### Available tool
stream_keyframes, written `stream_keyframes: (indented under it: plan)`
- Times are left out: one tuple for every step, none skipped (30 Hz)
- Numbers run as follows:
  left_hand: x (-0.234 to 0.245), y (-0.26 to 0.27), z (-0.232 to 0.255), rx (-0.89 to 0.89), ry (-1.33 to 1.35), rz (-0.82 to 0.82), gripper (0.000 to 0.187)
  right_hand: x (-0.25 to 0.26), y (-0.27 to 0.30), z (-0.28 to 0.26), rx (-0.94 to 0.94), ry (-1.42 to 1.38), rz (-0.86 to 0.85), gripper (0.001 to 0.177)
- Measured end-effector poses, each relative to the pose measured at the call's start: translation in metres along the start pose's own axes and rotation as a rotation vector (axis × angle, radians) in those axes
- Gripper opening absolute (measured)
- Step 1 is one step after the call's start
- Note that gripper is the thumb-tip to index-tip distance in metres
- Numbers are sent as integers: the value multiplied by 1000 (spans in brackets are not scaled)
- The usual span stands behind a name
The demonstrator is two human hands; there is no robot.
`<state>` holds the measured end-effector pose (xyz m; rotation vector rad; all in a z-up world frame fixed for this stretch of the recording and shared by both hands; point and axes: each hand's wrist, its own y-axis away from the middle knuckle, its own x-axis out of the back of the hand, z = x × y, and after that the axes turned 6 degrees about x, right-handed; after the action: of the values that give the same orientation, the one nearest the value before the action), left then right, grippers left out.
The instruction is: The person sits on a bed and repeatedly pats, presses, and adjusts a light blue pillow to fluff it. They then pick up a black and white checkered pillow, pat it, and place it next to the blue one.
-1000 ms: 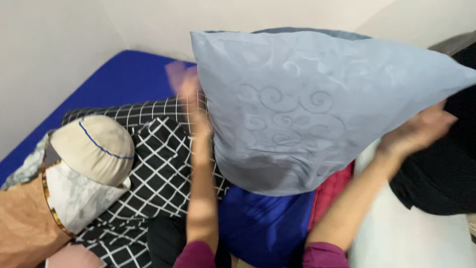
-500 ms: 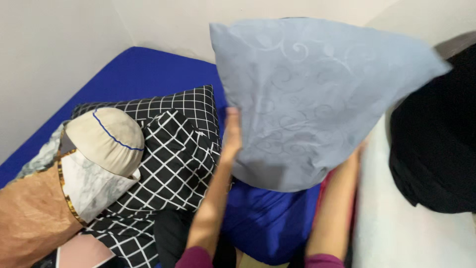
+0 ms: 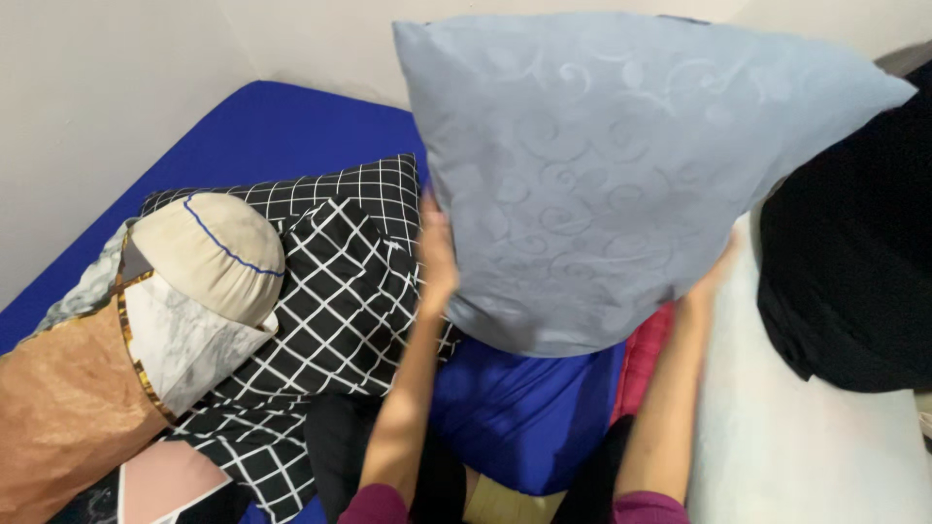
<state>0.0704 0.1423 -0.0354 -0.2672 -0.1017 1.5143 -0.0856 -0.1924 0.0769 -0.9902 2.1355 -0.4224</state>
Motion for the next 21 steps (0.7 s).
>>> stream_keyframes:
  plan:
    - [-21, 9, -14, 44, -137, 1, 68, -12, 20, 16, -29, 27, -61, 60]
    - [-43, 16, -23, 76, -209, 1, 67, -21, 36, 27, -45, 59, -105, 59]
    - [-50, 19, -23, 88, -231, -1, 67, -23, 42, 31, -57, 82, -117, 59]
    - [-47, 19, -18, 88, -233, -8, 66, -19, 39, 29, -56, 93, -98, 58]
    - [-38, 19, -8, 58, -193, -19, 66, -13, 30, 24, -38, 104, -63, 58]
    - [-22, 18, 5, 11, -113, -32, 65, -4, 17, 14, -24, 106, 10, 58]
    - [-6, 16, 18, -32, -43, -22, 65, 5, 10, 3, -4, 101, 71, 57]
    - [7, 17, 26, -50, 3, 13, 64, 14, 7, -7, 14, 101, 105, 57]
    - [16, 19, 28, -64, 34, 46, 64, 20, 7, -14, 30, 88, 120, 56]
    - [23, 19, 24, -51, 78, 84, 66, 17, 12, -12, 31, 79, 96, 56]
    - [0, 25, 8, 15, -153, 56, 68, 7, 26, 0, 8, 79, 37, 55]
    - [-23, 31, -9, 77, -380, 26, 69, -4, 45, 15, -12, 107, -48, 55]
    - [-25, 32, -22, 92, -386, 15, 70, -19, 68, 33, -44, 155, -135, 55]
    - [-27, 33, -31, 107, -388, 7, 70, -22, 75, 39, -62, 182, -178, 54]
    - [-30, 34, -35, 122, -390, -1, 70, -19, 74, 42, -77, 210, -199, 54]
    - [-28, 33, -34, 135, -400, -9, 71, -12, 66, 44, -76, 237, -162, 54]
    - [-27, 32, -27, 148, -410, -17, 71, 0, 53, 41, -72, 261, -104, 53]
    - [-14, 31, -14, 57, -198, -63, 73, 18, 41, 31, -66, 283, -26, 53]
    - [7, 28, 1, -32, 14, -110, 76, 32, 35, 24, -52, 301, 49, 53]
    - [18, 28, 12, 3, -1, -50, 80, 43, 33, 18, -39, 323, 107, 52]
    - [29, 28, 20, 23, 2, 6, 78, 52, 33, 12, -26, 350, 160, 52]
